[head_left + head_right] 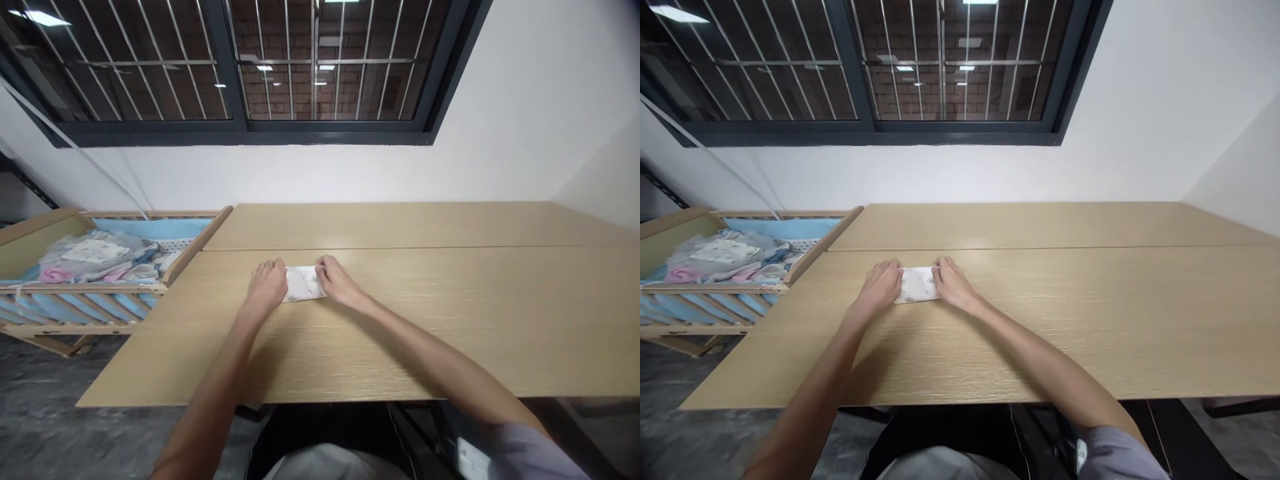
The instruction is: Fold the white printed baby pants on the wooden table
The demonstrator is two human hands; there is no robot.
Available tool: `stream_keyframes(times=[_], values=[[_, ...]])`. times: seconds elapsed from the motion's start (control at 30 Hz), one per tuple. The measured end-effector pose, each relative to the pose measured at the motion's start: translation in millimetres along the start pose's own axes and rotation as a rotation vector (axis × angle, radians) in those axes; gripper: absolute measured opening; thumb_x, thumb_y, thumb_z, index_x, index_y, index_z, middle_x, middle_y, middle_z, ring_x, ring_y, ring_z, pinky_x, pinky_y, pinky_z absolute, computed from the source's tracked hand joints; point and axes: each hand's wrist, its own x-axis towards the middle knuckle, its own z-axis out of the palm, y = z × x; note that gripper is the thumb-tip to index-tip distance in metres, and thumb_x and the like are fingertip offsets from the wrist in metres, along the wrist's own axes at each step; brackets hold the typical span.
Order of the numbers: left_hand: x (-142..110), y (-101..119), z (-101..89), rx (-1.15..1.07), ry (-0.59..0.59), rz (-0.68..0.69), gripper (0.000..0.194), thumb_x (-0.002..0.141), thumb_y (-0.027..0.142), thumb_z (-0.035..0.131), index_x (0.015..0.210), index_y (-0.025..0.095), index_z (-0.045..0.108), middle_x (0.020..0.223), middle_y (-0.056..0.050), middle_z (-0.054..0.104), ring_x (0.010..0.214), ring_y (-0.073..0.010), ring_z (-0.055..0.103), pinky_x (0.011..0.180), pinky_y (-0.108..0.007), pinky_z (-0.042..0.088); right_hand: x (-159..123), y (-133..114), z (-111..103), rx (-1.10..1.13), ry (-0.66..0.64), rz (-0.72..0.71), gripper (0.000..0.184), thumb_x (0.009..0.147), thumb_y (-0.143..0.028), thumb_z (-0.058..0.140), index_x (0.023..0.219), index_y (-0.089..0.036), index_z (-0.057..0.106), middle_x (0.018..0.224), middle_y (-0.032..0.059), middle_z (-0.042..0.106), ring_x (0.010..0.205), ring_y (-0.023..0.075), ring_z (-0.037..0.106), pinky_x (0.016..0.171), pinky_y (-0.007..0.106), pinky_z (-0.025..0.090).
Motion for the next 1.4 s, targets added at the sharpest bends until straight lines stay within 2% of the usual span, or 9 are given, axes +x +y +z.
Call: stream_keyframes(times=[0.23,0.4,0.5,0.6,0.7,0.87,1.2,1.3,1.4], values=[[31.8,-4.7,54.4,0.051,0.053,-0.094,0.03,0.098,0.016,0.036,0.114,0.009,0.061,0.113,-0.022,0.066,0.107,-0.03,0.06,0.089,-0.04,0.045,32.7,38.5,39.6,-0.021,0.066,0.158,0.02,0.097,-0.022,0.041,0.113,-0.015,0.05,0.112,0.0157,0.062,0.106,0.026,0.058,0.092,0.039,0.046],[28.4,-9.3,58.8,0.015,0.125,-0.063,0.032,0.1,0.02,0.035,0.116,0.009,0.061,0.113,-0.021,0.066,0.109,-0.0308,0.061,0.091,-0.041,0.047,29.7,39.6,35.9,-0.025,0.111,0.172,0.028,0.098,-0.027,0.04,0.121,-0.013,0.05,0.119,0.0176,0.061,0.111,0.0266,0.058,0.096,0.04,0.046],[21.2,-7.4,52.1,-0.039,0.224,-0.023,0.042,0.103,0.029,0.029,0.134,0.009,0.05,0.128,-0.022,0.061,0.12,-0.0309,0.057,0.1,-0.045,0.045,21.7,26.0,22.2,-0.136,0.164,0.06,0.041,0.101,-0.034,0.037,0.133,-0.01,0.048,0.136,0.0215,0.055,0.127,0.0299,0.051,0.108,0.045,0.039],[12.5,-1.9,54.9,-0.182,0.297,0.119,0.055,0.105,0.04,0.025,0.148,0.008,0.035,0.148,-0.021,0.05,0.137,-0.028,0.047,0.112,-0.045,0.039,10.1,10.3,20.8,-0.263,0.053,-0.135,0.053,0.103,-0.038,0.033,0.148,-0.011,0.04,0.153,0.0204,0.043,0.143,0.0311,0.036,0.117,0.049,0.027],[6.4,6.1,69.6,-0.285,0.212,0.249,0.064,0.104,0.045,0.022,0.154,0.006,0.027,0.159,-0.023,0.037,0.15,-0.0289,0.031,0.12,-0.048,0.031,1.5,2.6,34.1,-0.329,-0.139,-0.262,0.062,0.101,-0.035,0.038,0.157,-0.01,0.029,0.161,0.0187,0.033,0.151,0.0301,0.025,0.122,0.05,0.02],[4.2,11.8,90.2,-0.177,0.007,0.213,0.068,0.103,0.047,0.02,0.157,0.006,0.024,0.163,-0.022,0.028,0.154,-0.029,0.021,0.123,-0.05,0.025,-2.2,6.7,44.2,-0.386,-0.242,-0.25,0.068,0.095,-0.029,0.043,0.158,-0.008,0.029,0.161,0.0197,0.034,0.151,0.03,0.026,0.124,0.05,0.016],[6.4,-4.0,92.4,-0.142,-0.005,0.11,0.074,0.102,0.052,0.023,0.152,-0.002,0.03,0.16,-0.03,0.029,0.152,-0.0342,0.024,0.121,-0.052,0.027,-9.8,22.5,8.9,-0.295,-0.287,0.041,0.095,0.094,-0.076,0.028,0.159,-0.006,0.026,0.163,0.0222,0.026,0.153,0.0338,0.021,0.123,0.051,0.017],[9.2,-6.6,87.1,-0.153,0.009,0.092,0.073,0.101,0.052,0.026,0.151,-0.002,0.031,0.159,-0.032,0.03,0.152,-0.0358,0.025,0.12,-0.054,0.027,-9.0,24.2,7.4,-0.311,-0.251,0.003,0.097,0.093,-0.078,0.031,0.159,-0.006,0.024,0.165,0.0242,0.02,0.154,0.0361,0.016,0.121,0.054,0.017],[10.5,-13.0,70.6,-0.206,0.057,0.194,0.065,0.101,0.05,0.034,0.15,0.008,0.037,0.158,-0.023,0.039,0.149,-0.0302,0.032,0.12,-0.049,0.027,-8.3,22.3,3.4,-0.337,-0.212,-0.151,0.084,0.093,-0.07,0.045,0.152,-0.012,0.037,0.157,0.0234,0.036,0.145,0.0356,0.031,0.116,0.052,0.024]])
